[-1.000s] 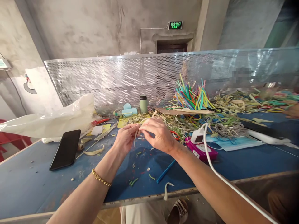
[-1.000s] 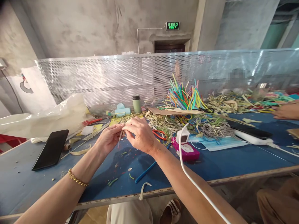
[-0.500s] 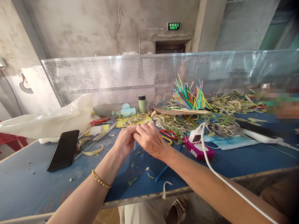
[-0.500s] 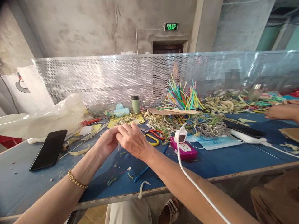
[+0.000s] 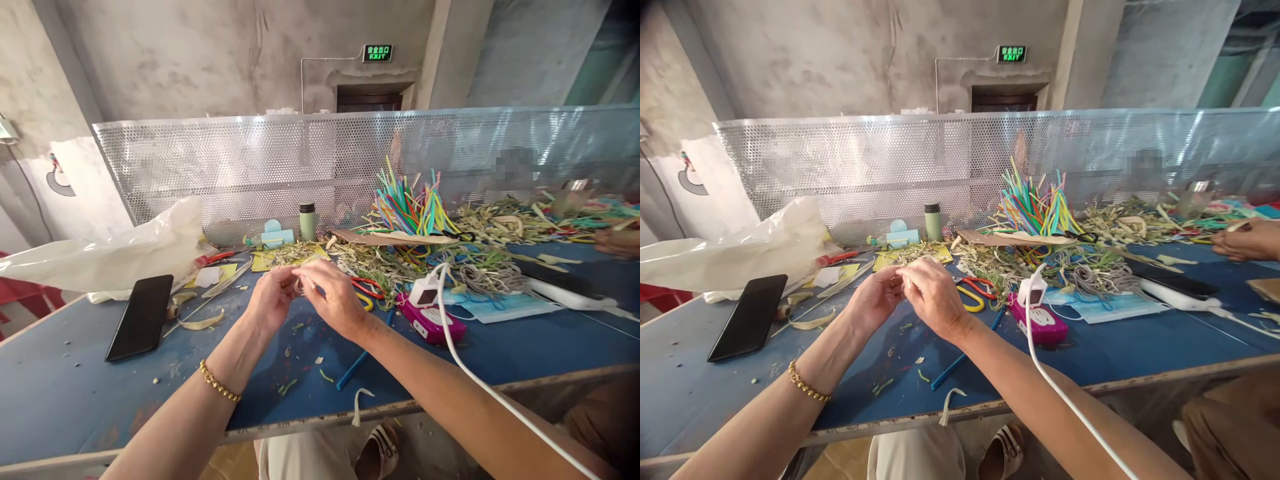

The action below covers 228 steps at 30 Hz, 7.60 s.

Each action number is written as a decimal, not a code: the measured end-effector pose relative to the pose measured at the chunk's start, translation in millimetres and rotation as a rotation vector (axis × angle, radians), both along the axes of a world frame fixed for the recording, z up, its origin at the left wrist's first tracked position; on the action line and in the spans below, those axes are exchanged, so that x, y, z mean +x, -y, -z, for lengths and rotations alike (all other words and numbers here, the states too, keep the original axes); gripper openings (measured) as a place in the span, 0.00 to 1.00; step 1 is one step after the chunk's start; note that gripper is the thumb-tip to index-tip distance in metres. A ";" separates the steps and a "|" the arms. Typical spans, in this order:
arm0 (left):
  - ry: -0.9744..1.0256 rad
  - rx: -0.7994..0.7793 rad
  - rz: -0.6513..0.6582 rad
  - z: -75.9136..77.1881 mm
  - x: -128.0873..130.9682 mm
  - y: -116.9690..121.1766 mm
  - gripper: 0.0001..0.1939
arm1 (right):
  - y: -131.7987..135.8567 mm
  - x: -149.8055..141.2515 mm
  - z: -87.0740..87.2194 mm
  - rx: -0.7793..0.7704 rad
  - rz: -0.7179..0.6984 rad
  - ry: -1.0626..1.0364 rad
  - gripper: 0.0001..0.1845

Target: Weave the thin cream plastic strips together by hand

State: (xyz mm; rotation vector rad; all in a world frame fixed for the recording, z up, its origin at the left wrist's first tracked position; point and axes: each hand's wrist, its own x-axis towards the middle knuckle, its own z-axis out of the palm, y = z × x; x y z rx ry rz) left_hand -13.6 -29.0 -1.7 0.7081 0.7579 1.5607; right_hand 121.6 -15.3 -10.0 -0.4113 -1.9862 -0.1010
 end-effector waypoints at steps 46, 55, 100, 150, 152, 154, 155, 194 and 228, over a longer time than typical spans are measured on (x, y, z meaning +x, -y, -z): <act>-0.112 0.173 0.190 -0.8 7.6 6.3 0.05 | -10.1 10.4 -10.9 -0.723 -0.148 -0.348 0.05; -0.186 0.250 0.167 1.7 7.2 4.9 0.07 | -10.7 11.7 -11.6 -0.659 -0.140 -0.373 0.04; -0.229 0.302 0.178 3.4 6.6 2.2 0.07 | -12.8 8.5 -10.2 -0.692 -0.216 -0.469 0.07; -0.496 0.317 0.028 5.1 -8.1 -7.3 0.15 | -9.1 17.0 -10.8 -0.859 -0.075 -0.196 0.06; -0.475 0.317 0.044 4.5 -7.0 -6.0 0.16 | -9.1 16.4 -10.8 -0.867 -0.062 -0.223 0.05; -0.447 0.306 0.084 3.5 -6.2 -4.5 0.17 | -8.7 15.6 -11.0 -0.879 -0.069 -0.247 0.04; -0.437 0.302 0.099 3.0 -5.9 -4.0 0.17 | -8.1 15.0 -11.2 -0.883 -0.079 -0.253 0.04; -0.164 0.144 0.203 -4.6 -6.9 -2.2 0.06 | 0.6 21.5 -7.3 0.006 0.119 0.087 0.12; -0.611 0.387 0.132 -11.4 -9.2 5.0 0.17 | -13.5 20.0 -9.0 -0.738 -0.144 -0.245 0.06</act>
